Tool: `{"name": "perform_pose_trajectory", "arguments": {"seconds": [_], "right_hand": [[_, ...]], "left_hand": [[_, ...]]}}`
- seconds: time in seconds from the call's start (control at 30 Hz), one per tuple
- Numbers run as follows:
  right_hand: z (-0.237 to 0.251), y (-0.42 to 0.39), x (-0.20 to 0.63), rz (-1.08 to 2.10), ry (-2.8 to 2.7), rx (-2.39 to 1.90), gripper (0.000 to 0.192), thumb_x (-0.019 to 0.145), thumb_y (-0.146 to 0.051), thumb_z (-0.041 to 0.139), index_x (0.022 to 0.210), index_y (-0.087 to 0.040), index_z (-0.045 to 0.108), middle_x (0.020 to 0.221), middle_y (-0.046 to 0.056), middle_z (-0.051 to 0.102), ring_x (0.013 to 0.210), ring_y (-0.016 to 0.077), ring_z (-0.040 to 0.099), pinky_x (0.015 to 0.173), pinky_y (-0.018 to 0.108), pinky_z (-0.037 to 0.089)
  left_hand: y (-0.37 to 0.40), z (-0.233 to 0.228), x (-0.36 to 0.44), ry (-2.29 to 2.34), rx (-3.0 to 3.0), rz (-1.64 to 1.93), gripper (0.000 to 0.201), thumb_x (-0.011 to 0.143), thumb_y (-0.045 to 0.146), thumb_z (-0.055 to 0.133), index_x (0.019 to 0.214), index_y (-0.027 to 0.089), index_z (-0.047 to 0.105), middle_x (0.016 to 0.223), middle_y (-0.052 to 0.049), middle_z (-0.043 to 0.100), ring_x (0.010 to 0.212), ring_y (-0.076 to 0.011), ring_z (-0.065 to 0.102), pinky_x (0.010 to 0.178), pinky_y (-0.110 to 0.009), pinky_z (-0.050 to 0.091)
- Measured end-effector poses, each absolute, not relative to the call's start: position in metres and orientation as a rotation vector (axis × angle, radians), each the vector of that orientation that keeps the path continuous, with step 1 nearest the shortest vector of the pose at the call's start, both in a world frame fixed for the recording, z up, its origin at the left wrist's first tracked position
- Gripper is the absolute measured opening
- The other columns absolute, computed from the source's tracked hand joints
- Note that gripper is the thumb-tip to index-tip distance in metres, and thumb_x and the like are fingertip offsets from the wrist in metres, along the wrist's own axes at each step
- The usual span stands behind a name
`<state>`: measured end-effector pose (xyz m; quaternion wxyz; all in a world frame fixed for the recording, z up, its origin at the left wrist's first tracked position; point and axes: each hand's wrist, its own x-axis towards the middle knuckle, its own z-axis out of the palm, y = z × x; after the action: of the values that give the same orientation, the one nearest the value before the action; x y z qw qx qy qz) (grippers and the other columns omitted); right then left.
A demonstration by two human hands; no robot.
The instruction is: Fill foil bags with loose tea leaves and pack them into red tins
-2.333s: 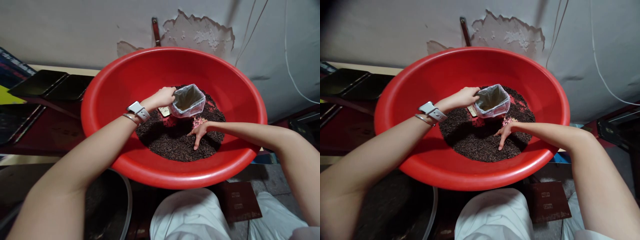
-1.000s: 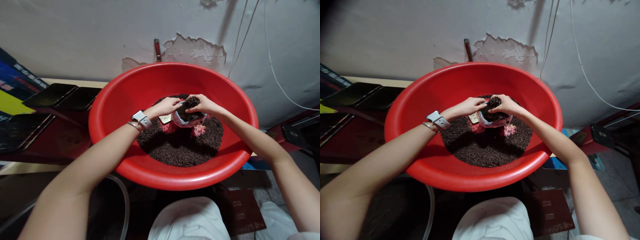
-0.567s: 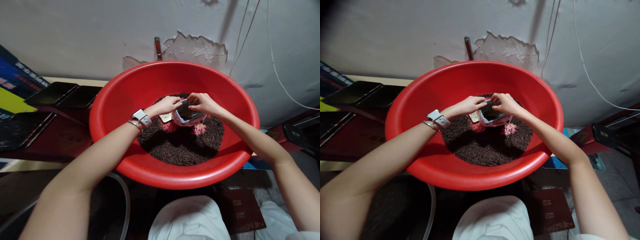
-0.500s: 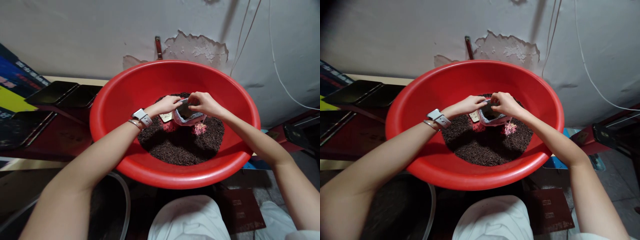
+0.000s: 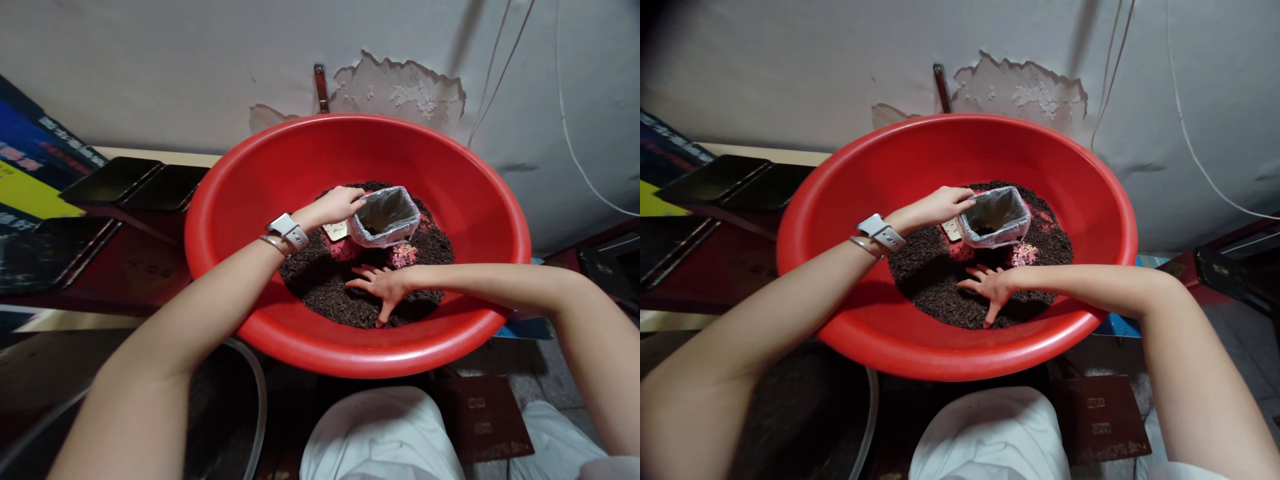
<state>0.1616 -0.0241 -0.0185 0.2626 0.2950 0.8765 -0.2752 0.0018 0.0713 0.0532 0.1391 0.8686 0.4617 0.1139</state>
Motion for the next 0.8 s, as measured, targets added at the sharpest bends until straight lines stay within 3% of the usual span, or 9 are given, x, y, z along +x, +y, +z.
{"name": "perform_pose_trajectory", "arguments": {"seconds": [0.1, 0.2, 0.3, 0.43, 0.57, 0.73, 0.8], "right_hand": [[-0.02, -0.01, 0.169, -0.798, 2.342, 0.976, 0.135, 0.057, -0.059, 0.084, 0.158, -0.011, 0.008, 0.16, 0.028, 0.004, 0.147, 0.0448, 0.011, 0.117, 0.055, 0.023], [-0.018, 0.008, 0.178, -0.821, 2.338, 1.174, 0.116, 0.074, -0.072, 0.063, 0.155, -0.002, 0.018, 0.156, 0.03, 0.022, 0.144, 0.042, 0.027, 0.115, 0.049, 0.03], [-0.026, 0.023, 0.185, -0.722, 2.337, 1.391, 0.087, 0.089, -0.064, 0.048, 0.148, -0.002, 0.034, 0.146, 0.028, 0.043, 0.137, 0.0384, 0.042, 0.112, 0.047, 0.035], [-0.045, 0.035, 0.182, -0.643, 2.327, 1.461, 0.07, 0.091, -0.053, 0.053, 0.142, -0.006, 0.045, 0.144, 0.024, 0.047, 0.132, 0.0345, 0.048, 0.109, 0.043, 0.039], [-0.054, 0.035, 0.162, -0.863, 2.39, 1.296, 0.077, 0.089, -0.059, 0.054, 0.144, -0.006, 0.044, 0.141, 0.021, 0.052, 0.127, 0.0309, 0.054, 0.108, 0.038, 0.041], [-0.052, 0.033, 0.156, -1.046, 2.269, 1.174, 0.104, 0.074, -0.072, 0.063, 0.152, -0.011, 0.034, 0.155, 0.017, 0.034, 0.143, 0.0331, 0.035, 0.118, 0.045, 0.028], [-0.049, 0.031, 0.163, -1.034, 2.273, 1.161, 0.101, 0.071, -0.075, 0.063, 0.149, -0.015, 0.042, 0.153, 0.014, 0.04, 0.141, 0.0333, 0.039, 0.116, 0.046, 0.032]], "left_hand": [[0.072, 0.054, 0.002, 1.399, 2.505, 0.301, 0.037, 0.095, 0.028, 0.039, 0.117, 0.015, 0.066, 0.12, -0.013, 0.068, 0.103, -0.0225, 0.063, 0.091, -0.031, 0.045], [0.074, 0.054, 0.0, 1.571, 2.436, 0.273, 0.037, 0.093, 0.022, 0.04, 0.116, 0.014, 0.067, 0.118, -0.017, 0.068, 0.102, -0.0268, 0.064, 0.088, -0.034, 0.046], [0.078, 0.055, -0.003, 1.689, 2.387, 0.266, 0.034, 0.088, 0.017, 0.044, 0.109, 0.014, 0.07, 0.109, -0.018, 0.071, 0.098, -0.0296, 0.066, 0.083, -0.036, 0.048], [0.08, 0.056, -0.01, 1.764, 2.347, 0.304, 0.037, 0.077, 0.008, 0.048, 0.104, 0.014, 0.072, 0.1, -0.017, 0.071, 0.097, -0.0307, 0.065, 0.082, -0.037, 0.048], [0.081, 0.057, -0.016, 1.884, 2.295, 0.401, 0.039, 0.075, 0.005, 0.047, 0.104, 0.009, 0.072, 0.099, -0.02, 0.068, 0.101, -0.0319, 0.062, 0.088, -0.041, 0.046], [0.079, 0.061, -0.016, 1.906, 2.207, 0.544, 0.039, 0.078, 0.004, 0.042, 0.106, 0.006, 0.069, 0.101, -0.021, 0.067, 0.104, -0.0315, 0.059, 0.093, -0.043, 0.044], [0.078, 0.062, -0.014, 1.883, 2.191, 0.591, 0.038, 0.079, 0.005, 0.042, 0.106, 0.006, 0.069, 0.102, -0.021, 0.066, 0.104, -0.0311, 0.059, 0.093, -0.043, 0.042]]}}
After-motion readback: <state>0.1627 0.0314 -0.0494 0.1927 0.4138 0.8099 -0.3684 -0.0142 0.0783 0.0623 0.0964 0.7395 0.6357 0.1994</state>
